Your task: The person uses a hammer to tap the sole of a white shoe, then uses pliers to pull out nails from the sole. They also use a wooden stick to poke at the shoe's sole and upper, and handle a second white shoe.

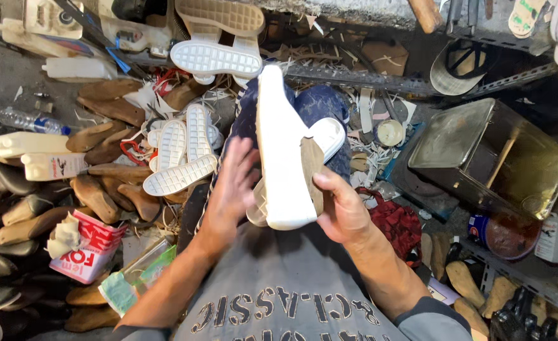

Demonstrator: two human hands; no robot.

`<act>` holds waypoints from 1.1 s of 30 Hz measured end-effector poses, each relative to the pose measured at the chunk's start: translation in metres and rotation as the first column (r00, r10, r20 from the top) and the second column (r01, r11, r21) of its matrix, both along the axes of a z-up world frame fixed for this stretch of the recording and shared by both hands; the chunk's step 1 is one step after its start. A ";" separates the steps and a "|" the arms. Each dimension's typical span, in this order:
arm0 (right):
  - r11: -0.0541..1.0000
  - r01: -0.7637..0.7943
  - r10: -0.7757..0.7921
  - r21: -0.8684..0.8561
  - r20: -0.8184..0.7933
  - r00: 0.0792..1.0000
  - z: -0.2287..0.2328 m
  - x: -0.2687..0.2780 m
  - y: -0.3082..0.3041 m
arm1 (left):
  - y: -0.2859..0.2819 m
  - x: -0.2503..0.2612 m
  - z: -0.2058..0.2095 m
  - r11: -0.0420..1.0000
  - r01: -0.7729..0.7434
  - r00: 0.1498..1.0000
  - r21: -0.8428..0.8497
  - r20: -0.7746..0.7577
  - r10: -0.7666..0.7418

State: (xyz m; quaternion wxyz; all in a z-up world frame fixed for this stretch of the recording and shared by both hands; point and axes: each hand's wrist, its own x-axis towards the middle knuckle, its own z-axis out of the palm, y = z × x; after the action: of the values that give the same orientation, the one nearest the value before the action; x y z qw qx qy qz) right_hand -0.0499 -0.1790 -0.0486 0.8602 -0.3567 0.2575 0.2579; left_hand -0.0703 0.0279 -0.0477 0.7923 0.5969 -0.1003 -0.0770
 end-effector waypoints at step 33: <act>0.677 0.717 -0.286 -0.164 0.839 0.463 0.172 -0.018 -0.152 | 0.003 0.044 -0.103 0.405 -0.260 0.947 0.877 0.313 -0.069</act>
State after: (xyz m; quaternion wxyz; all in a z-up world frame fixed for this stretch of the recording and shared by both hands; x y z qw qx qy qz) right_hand -0.0679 -0.3310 0.1234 0.7959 -0.5414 0.0273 -0.2697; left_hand -0.0267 0.0313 -0.1506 0.3184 0.9393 -0.1262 0.0186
